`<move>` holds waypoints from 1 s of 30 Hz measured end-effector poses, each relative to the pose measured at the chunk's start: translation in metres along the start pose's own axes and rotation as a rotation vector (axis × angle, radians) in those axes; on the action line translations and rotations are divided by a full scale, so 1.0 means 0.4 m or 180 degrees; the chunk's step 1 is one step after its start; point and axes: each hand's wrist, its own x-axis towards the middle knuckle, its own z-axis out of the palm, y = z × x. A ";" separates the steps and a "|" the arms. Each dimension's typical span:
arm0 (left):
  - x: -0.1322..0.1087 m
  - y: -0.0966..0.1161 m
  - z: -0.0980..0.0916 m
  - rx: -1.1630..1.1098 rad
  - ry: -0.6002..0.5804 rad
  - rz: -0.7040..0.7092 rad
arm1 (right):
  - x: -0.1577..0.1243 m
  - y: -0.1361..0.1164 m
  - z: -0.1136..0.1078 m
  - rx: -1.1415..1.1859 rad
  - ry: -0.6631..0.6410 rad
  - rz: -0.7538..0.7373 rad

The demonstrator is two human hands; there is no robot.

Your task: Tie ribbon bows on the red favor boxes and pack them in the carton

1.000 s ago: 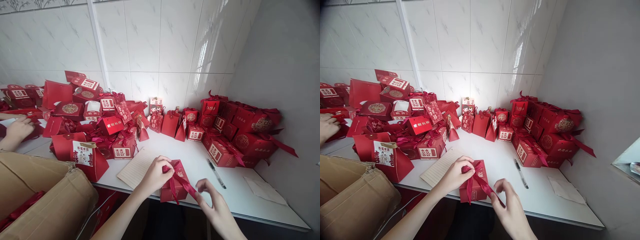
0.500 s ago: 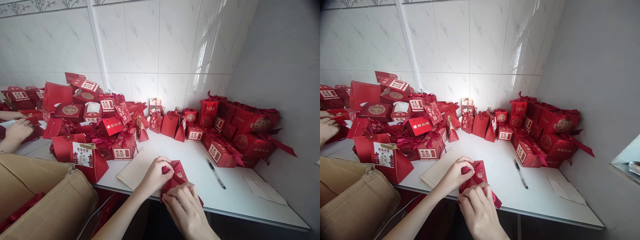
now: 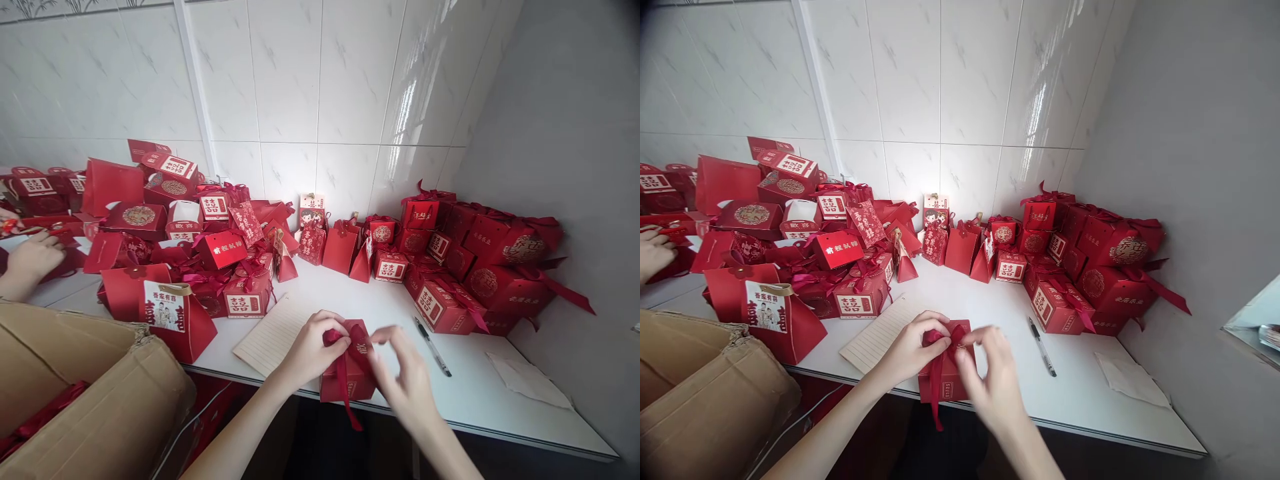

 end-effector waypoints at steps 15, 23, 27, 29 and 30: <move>-0.034 0.037 -0.007 0.1281 0.0508 -0.0942 | 0.064 0.071 0.043 0.0518 -0.0780 0.1668; -0.038 0.010 0.010 0.1194 0.0595 -0.0870 | 0.047 0.067 0.034 0.0424 -0.0535 0.1527; -0.035 0.002 0.011 0.1087 0.0620 -0.0768 | 0.046 0.061 0.031 0.0333 -0.0508 0.1608; -0.035 0.001 0.011 0.1061 0.0618 -0.0746 | 0.046 0.059 0.033 0.0480 -0.0448 0.1666; -0.036 0.002 0.010 0.1054 0.0612 -0.0739 | 0.047 0.058 0.033 0.0590 -0.0422 0.1697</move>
